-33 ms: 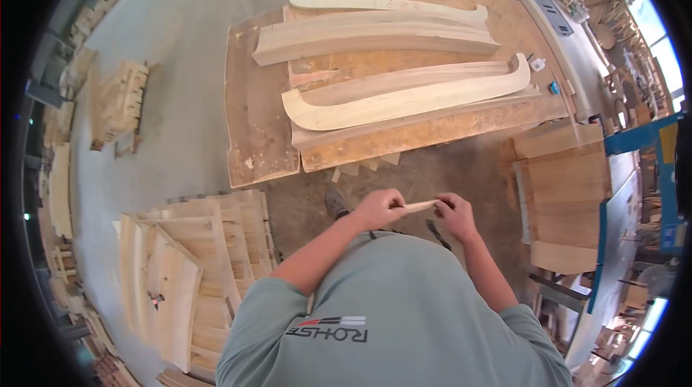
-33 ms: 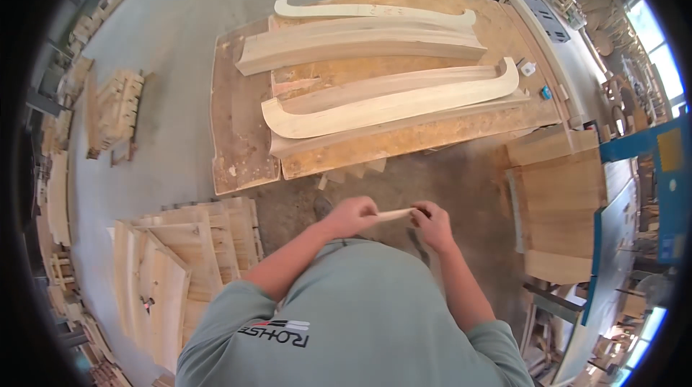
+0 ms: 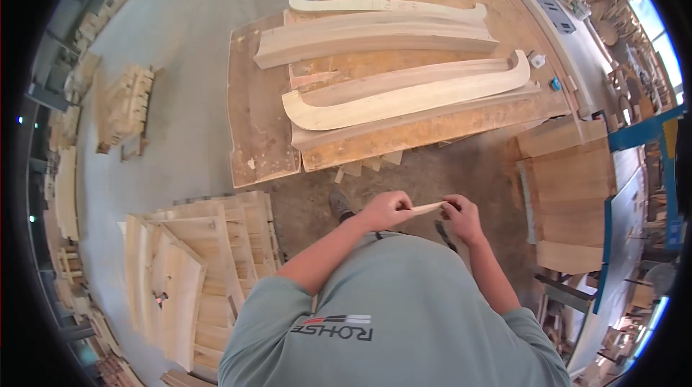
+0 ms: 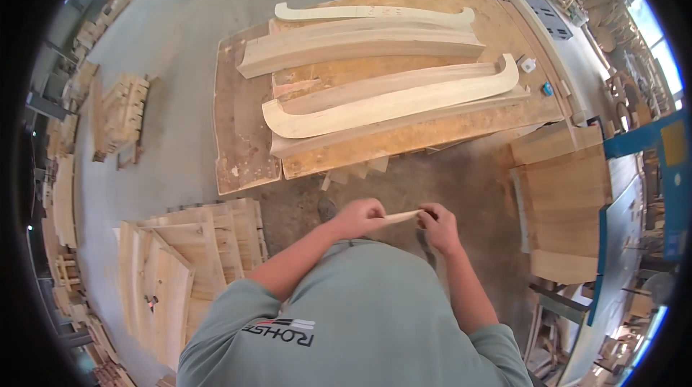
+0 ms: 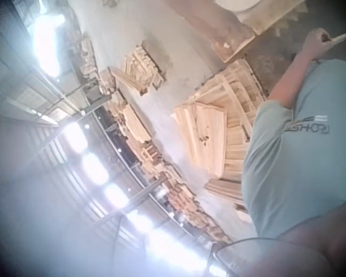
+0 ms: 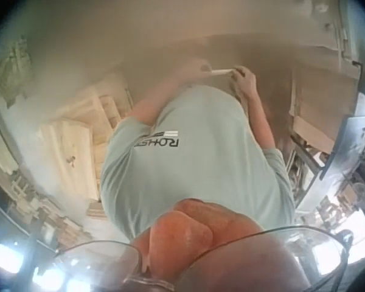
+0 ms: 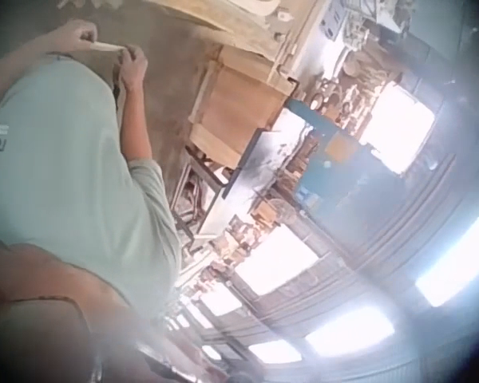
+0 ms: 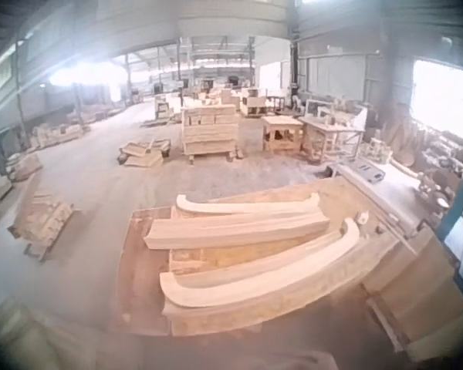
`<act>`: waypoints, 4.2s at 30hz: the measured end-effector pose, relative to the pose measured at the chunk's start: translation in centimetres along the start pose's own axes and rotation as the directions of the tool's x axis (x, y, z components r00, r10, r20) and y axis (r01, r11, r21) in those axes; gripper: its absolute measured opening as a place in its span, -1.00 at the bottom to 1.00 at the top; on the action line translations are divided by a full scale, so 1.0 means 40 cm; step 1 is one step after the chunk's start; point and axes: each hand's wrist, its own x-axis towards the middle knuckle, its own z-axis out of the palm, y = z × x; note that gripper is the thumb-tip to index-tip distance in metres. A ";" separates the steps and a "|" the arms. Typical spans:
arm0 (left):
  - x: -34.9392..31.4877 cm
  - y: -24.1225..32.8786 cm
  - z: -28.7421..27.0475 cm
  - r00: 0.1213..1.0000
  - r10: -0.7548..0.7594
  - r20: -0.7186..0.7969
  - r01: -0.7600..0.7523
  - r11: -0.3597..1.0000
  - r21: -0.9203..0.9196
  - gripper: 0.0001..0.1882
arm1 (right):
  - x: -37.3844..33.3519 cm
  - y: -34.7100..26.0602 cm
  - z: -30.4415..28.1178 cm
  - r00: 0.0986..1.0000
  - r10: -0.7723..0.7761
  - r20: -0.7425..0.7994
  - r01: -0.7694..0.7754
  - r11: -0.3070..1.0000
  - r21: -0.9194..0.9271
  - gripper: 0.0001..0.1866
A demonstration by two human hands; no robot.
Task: The person sands small curved wood pieces using a band saw and then holds the pieces against larger curved wood components on a workbench to verify their fit.
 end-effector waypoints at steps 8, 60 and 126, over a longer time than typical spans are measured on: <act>0.153 0.193 0.390 0.923 -0.070 0.378 0.048 0.997 0.068 -0.71 | -0.209 0.208 -0.377 0.960 0.033 -0.278 0.014 0.986 0.166 -0.77; 1.233 0.982 2.616 0.555 0.699 0.452 -0.832 0.453 0.320 -0.84 | -0.599 0.951 -2.291 0.556 -0.150 -0.818 0.044 0.988 -0.151 -0.72; 1.391 1.072 2.789 0.543 0.619 0.567 -0.839 0.427 0.337 -0.88 | -0.382 1.117 -2.908 0.543 -0.137 -0.829 -0.062 0.977 -0.202 -0.84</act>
